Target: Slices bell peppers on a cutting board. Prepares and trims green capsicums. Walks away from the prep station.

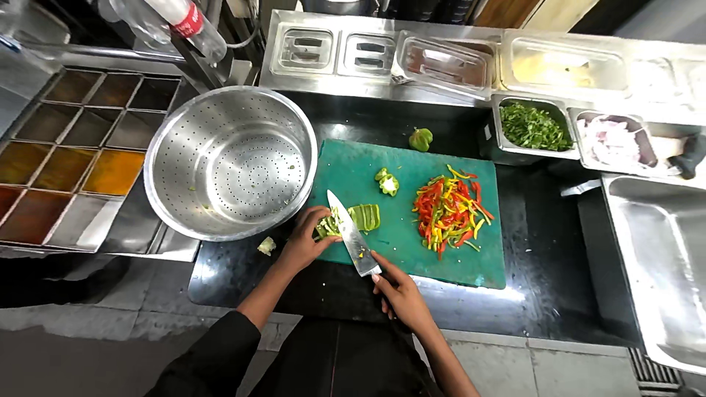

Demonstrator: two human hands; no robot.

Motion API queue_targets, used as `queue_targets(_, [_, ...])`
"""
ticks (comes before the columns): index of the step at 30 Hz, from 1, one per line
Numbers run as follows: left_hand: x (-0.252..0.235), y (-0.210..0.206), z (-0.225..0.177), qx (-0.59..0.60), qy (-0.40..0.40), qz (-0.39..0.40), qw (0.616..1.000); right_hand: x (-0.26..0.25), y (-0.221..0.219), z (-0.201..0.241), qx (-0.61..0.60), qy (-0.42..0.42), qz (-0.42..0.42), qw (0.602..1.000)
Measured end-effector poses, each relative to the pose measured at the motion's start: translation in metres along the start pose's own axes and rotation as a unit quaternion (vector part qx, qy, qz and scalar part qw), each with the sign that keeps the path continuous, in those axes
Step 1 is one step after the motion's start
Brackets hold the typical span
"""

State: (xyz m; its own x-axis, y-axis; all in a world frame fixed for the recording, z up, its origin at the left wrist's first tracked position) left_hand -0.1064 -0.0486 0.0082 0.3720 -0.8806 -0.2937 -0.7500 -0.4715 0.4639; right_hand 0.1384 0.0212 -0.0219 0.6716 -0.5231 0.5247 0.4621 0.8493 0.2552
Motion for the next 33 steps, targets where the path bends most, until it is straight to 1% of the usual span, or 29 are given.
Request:
queue_targets(3, [0.017, 0.003, 0.001, -0.038, -0.015, -0.011, 0.999, 0.0, 0.002, -0.002, 0.005, 0.0, 0.0, 1.0])
queue_targets(7, [0.036, 0.008, 0.007, -0.051, -0.001, -0.027, 0.998, 0.0, -0.001, -0.001, 0.009, 0.005, -0.007, 1.0])
queue_targets(12, [0.03, 0.005, 0.0, -0.05, 0.032, -0.058, 0.997, 0.0, -0.002, 0.002, 0.009, -0.004, -0.01, 1.0])
queue_targets(16, [0.026, 0.004, -0.002, -0.041, 0.057, -0.05, 0.996, -0.003, -0.003, 0.008, 0.007, -0.013, -0.007, 1.0])
queue_targets(19, [0.026, 0.005, 0.001, -0.036, 0.051, -0.047, 0.997, -0.003, -0.009, 0.01, 0.011, -0.012, -0.014, 1.0])
queue_targets(24, [0.027, 0.008, 0.007, -0.021, 0.048, -0.049, 0.997, 0.012, -0.014, -0.002, 0.017, 0.004, -0.009, 1.0])
queue_targets(29, [0.026, 0.011, 0.011, 0.0, 0.059, -0.028, 0.998, -0.001, -0.022, 0.009, 0.008, -0.01, -0.022, 1.0])
queue_targets(33, [0.025, 0.012, 0.01, 0.006, 0.069, -0.029, 0.997, 0.01, -0.024, 0.002, 0.009, 0.017, -0.015, 1.0])
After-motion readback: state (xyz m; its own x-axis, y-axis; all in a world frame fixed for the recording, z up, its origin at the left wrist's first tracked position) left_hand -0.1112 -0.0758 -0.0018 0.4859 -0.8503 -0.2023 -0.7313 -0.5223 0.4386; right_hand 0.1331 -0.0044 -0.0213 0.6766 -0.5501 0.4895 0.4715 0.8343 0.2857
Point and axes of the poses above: each hand's wrist, its own x-axis away from the middle knuckle, its own y-axis out of the back of the hand, z = x × y, the point moved 6 cm from there along -x, towards the middle knuckle, and after that the axes turned 9 degrees about x, right-handed, at the moved point
